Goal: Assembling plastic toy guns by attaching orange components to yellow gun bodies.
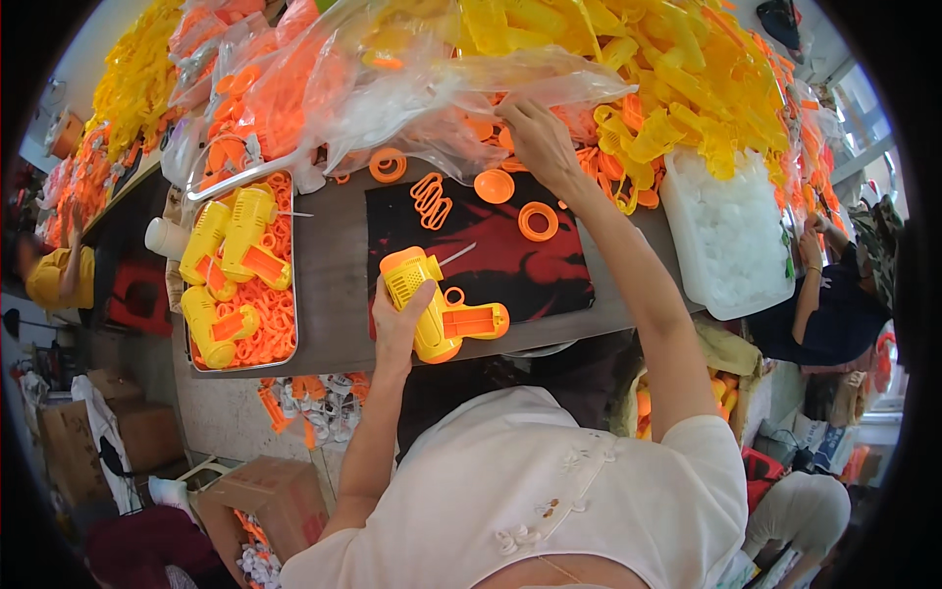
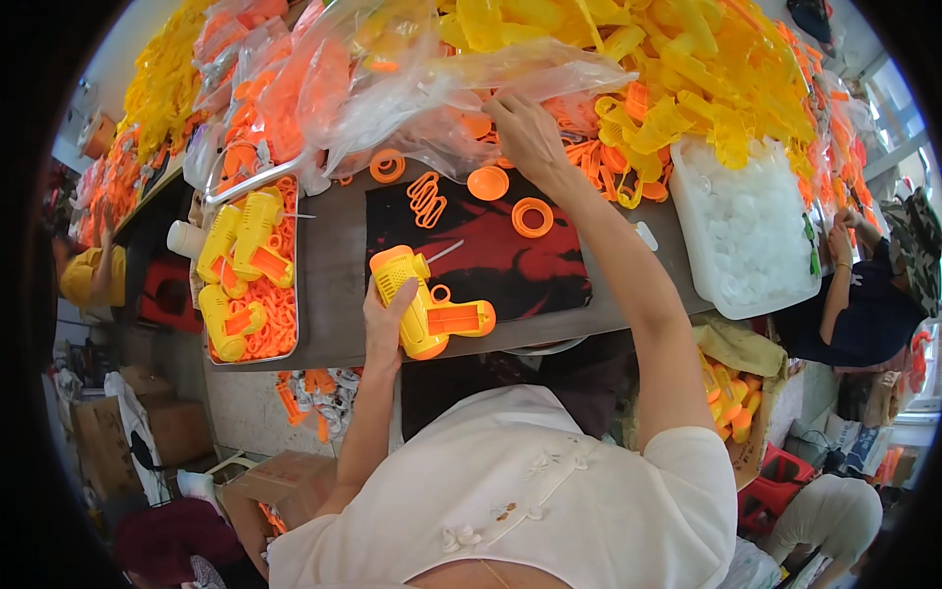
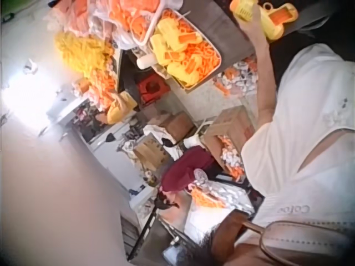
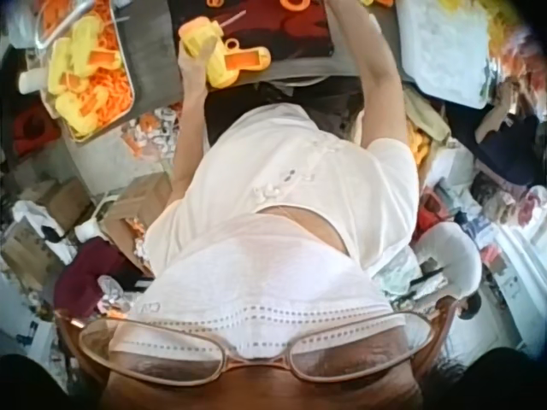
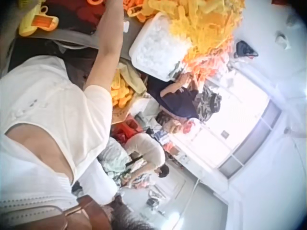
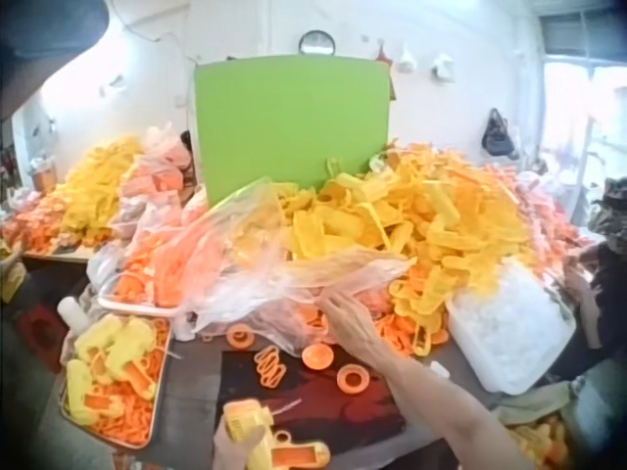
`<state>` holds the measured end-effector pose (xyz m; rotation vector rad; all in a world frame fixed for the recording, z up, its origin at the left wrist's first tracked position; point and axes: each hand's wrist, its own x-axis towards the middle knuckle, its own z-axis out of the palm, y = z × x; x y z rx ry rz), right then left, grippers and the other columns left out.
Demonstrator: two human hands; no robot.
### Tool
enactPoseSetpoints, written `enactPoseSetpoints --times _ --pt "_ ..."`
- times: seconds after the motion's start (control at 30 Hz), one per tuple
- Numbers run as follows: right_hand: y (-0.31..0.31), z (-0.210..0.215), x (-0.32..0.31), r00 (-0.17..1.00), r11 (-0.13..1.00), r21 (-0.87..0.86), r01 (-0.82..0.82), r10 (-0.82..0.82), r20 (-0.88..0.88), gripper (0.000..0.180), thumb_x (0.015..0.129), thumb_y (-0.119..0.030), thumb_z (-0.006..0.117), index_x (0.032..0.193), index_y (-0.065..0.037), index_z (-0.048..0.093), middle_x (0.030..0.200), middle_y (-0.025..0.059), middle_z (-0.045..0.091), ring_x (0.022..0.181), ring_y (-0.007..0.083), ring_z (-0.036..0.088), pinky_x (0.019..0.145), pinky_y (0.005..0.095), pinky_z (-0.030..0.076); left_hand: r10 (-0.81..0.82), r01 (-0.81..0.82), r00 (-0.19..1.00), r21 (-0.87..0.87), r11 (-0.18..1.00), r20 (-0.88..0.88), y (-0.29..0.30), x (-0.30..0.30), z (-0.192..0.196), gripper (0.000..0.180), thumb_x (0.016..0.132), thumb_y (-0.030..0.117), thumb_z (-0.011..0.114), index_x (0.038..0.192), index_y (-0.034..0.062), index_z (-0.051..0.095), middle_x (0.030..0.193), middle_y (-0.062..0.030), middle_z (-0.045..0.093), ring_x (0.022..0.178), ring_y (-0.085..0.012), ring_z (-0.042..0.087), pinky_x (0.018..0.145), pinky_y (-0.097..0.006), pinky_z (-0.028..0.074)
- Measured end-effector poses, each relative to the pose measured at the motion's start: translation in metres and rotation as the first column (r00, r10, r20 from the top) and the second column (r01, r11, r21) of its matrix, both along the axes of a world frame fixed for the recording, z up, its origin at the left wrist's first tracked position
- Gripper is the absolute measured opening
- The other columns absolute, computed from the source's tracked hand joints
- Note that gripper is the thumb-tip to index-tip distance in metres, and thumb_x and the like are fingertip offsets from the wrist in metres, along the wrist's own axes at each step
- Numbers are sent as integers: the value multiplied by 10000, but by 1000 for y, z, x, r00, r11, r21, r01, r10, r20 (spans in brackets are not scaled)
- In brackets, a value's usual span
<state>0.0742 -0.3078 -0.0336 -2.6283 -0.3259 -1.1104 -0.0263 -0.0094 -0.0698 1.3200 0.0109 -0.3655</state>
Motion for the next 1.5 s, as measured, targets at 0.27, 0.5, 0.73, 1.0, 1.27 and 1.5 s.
enactPoseSetpoints --times 0.27,0.5,0.73,1.0,1.27,1.5 --pt "-21 -2 42 969 965 -179 189 -213 -125 208 804 -127 641 981 -24 607 877 123 636 835 331 619 676 412 482 17 -17 1000 6 1000 -8 -2 -2 2 435 817 169 742 1162 23 521 989 -76 640 831 -139 638 741 -272 526" --pt "-52 22 61 985 953 257 161 -138 -107 204 823 -193 646 832 11 651 732 144 656 666 284 623 630 372 478 7 -7 1000 4 1000 -21 -3 0 2 420 832 170 728 1164 24 516 994 -81 638 840 -139 638 739 -275 528" --pt "-60 48 61 979 925 321 202 -190 -71 244 834 -240 653 847 3 673 723 138 644 648 252 611 645 348 473 -1 1 999 3 1000 -33 -3 0 4 420 841 168 718 1176 27 510 1004 -84 635 846 -141 639 746 -277 531" --pt "-41 30 31 988 977 155 147 -153 24 206 818 -201 638 808 4 652 692 132 595 665 294 587 617 389 446 6 -6 1000 -35 999 2 -2 0 1 427 839 158 719 1187 26 509 1007 -87 639 845 -143 642 733 -276 535" --pt "-53 -3 26 985 975 161 152 -134 -112 190 852 -190 589 871 -3 617 754 138 634 664 300 601 603 396 445 14 -14 1000 -12 1000 -28 -3 0 1 418 837 139 719 1181 27 511 998 -86 638 838 -147 644 739 -279 537" --pt "-52 14 50 850 877 414 242 14 -527 223 914 -202 513 942 11 574 752 187 642 679 300 643 669 382 493 29 -29 998 5 1000 -51 -4 -1 8 425 843 155 715 1189 30 503 1004 -87 633 845 -150 643 745 -276 537"
